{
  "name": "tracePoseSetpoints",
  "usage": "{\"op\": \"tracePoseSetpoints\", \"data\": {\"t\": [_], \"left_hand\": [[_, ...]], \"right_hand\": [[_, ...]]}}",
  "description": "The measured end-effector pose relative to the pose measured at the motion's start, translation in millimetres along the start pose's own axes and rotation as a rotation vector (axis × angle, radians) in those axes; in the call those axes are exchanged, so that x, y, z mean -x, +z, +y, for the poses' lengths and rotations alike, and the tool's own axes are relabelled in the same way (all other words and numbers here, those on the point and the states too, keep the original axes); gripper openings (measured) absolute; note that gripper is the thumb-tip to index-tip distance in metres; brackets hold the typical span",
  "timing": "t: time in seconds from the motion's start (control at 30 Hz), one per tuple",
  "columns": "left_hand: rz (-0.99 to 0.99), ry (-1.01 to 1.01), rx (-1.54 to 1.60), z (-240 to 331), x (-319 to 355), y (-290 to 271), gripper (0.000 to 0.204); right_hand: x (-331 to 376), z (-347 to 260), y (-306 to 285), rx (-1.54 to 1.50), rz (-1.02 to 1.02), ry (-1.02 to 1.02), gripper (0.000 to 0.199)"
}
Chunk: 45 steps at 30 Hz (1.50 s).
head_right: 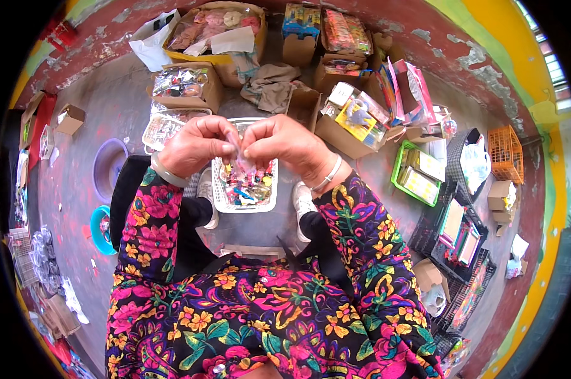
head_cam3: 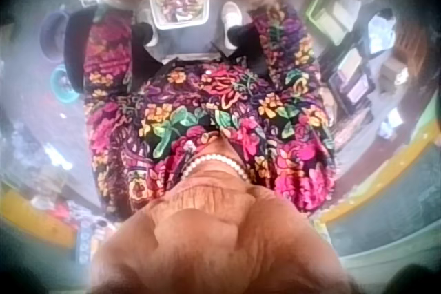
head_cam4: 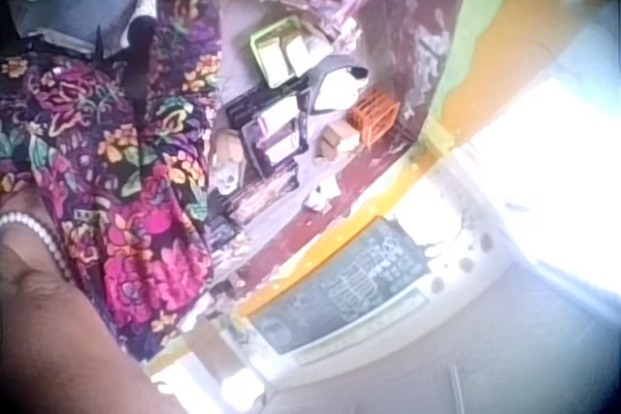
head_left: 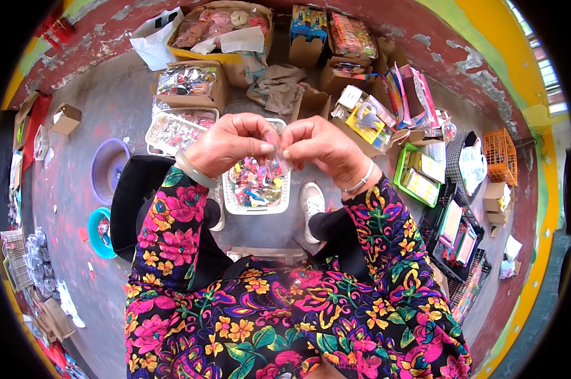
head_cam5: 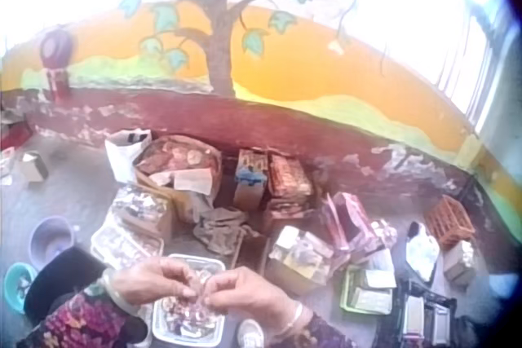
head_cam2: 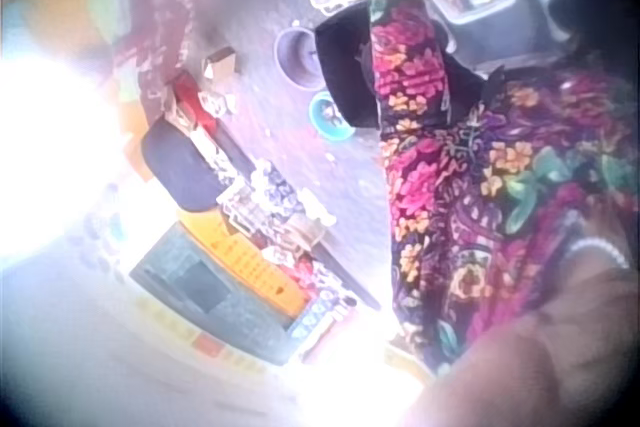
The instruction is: The person sits on the floor and sorts small colorful craft items from a white basket into small clear plastic bags. They pick up items, place them into bags, and seal the bags one by one.
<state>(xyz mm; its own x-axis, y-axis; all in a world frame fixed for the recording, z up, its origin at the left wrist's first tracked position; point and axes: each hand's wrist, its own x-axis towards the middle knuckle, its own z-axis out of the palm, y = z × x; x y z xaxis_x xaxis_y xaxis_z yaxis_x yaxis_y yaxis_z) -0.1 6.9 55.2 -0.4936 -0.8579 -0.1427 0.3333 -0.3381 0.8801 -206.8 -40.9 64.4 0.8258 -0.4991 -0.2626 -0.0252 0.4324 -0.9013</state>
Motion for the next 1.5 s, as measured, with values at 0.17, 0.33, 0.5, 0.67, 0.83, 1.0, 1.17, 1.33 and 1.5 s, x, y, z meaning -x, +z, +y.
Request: {"op": "tracePoseSetpoints", "data": {"t": [0.17,0.33,0.5,0.67,0.83,1.0,1.17,1.33,1.5], "left_hand": [[0.082,-0.024,-0.094,-2.9,-4.5,2.0,0.01],[0.099,0.031,-0.235,-8.3,-6.1,-1.7,0.011],[-0.007,0.003,-0.163,3.9,0.4,-7.0,0.016],[0.483,0.359,-0.414,-13.9,-14.8,2.6,0.019],[0.667,0.414,-0.655,-16.3,-16.4,8.1,0.011],[0.484,0.202,-0.381,-34.0,-21.7,15.2,0.012],[0.374,0.036,-0.08,-34.2,-21.3,10.9,0.018],[0.307,-0.02,-0.085,-33.4,-20.4,9.3,0.02],[0.308,-0.042,-0.087,-31.0,-18.8,12.4,0.02]], "right_hand": [[3.3,-7.4,-7.9,0.136,0.073,0.044,0.011],[0.6,-4.7,-2.5,0.251,0.156,-0.014,0.011],[0.9,-2.9,6.1,0.194,0.129,-0.068,0.011],[-3.8,2.3,5.3,0.459,0.418,-0.232,0.011],[-9.5,8.1,8.8,0.672,0.71,-0.371,0.008],[-11.9,8.8,14.8,0.917,0.722,-0.491,0.006],[-11.2,10.7,10.7,0.986,0.644,-0.472,0.007],[-11.3,12.1,3.3,1.024,0.552,-0.456,0.008],[-13.4,18.2,-0.4,1.08,0.505,-0.529,0.007]]}}
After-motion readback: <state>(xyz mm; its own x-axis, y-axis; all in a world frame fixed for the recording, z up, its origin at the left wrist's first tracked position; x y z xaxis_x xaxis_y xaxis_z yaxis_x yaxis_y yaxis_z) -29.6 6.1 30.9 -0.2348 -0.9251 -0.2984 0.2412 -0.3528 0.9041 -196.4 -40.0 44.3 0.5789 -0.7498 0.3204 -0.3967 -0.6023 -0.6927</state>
